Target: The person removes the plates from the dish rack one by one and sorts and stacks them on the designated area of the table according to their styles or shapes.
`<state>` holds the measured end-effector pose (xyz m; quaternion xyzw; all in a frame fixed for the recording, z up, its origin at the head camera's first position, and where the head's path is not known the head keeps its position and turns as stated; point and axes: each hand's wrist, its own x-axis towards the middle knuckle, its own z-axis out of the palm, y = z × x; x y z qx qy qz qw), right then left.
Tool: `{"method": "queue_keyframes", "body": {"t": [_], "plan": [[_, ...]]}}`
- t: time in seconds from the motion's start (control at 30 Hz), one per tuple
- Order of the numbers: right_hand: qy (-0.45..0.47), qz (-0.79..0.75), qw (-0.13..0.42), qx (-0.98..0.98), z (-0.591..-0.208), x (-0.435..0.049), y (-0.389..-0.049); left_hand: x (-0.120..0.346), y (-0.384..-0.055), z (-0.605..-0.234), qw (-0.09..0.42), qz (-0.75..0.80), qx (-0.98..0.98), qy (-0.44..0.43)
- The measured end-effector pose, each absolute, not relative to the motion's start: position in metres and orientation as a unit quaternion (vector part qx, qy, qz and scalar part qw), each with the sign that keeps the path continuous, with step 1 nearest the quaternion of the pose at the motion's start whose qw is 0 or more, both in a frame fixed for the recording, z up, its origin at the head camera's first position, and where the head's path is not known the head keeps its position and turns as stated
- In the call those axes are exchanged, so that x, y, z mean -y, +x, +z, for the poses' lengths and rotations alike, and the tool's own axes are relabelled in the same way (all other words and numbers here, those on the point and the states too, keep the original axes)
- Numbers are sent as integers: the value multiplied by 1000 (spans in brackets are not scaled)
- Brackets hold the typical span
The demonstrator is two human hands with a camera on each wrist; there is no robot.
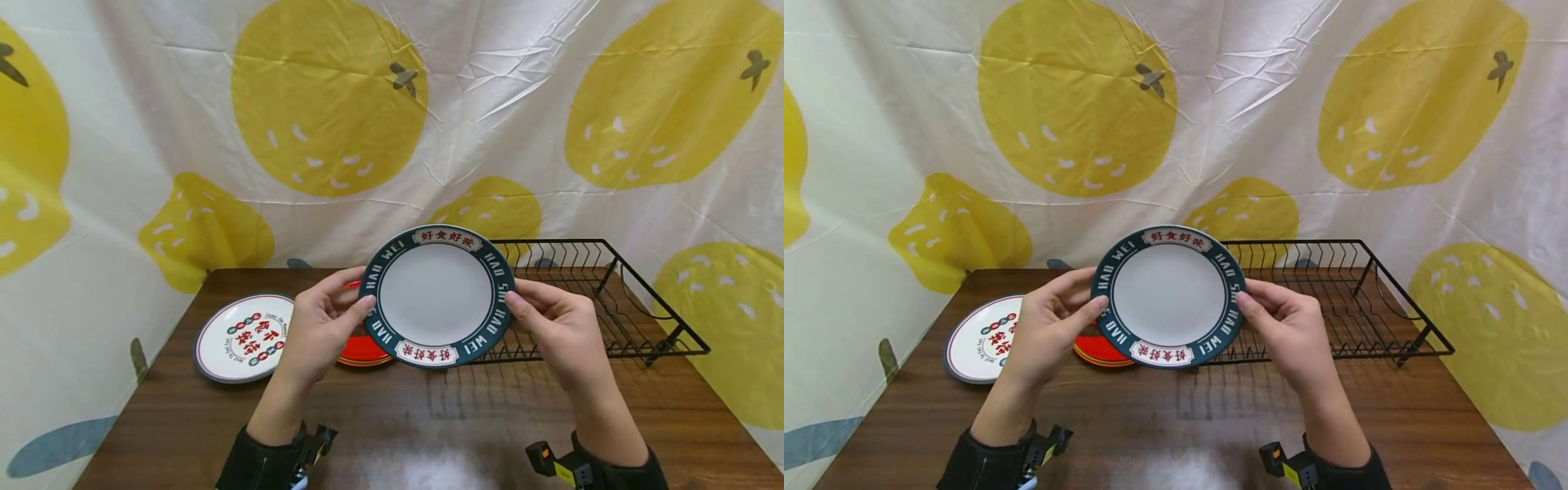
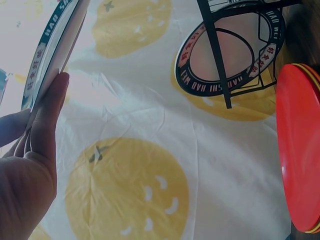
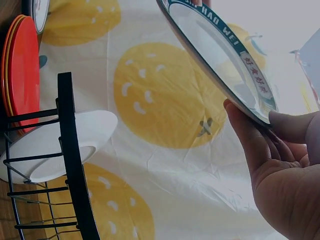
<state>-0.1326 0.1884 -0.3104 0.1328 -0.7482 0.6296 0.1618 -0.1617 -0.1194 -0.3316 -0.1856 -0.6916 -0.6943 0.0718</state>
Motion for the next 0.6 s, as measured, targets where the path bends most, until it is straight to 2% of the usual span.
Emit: {"method": "queue_keyframes", "body": {"t": [0.6], "plan": [[122,582,150,790,-313,-186,-133,126,-161,-330,62,-687,697,-197]]}}
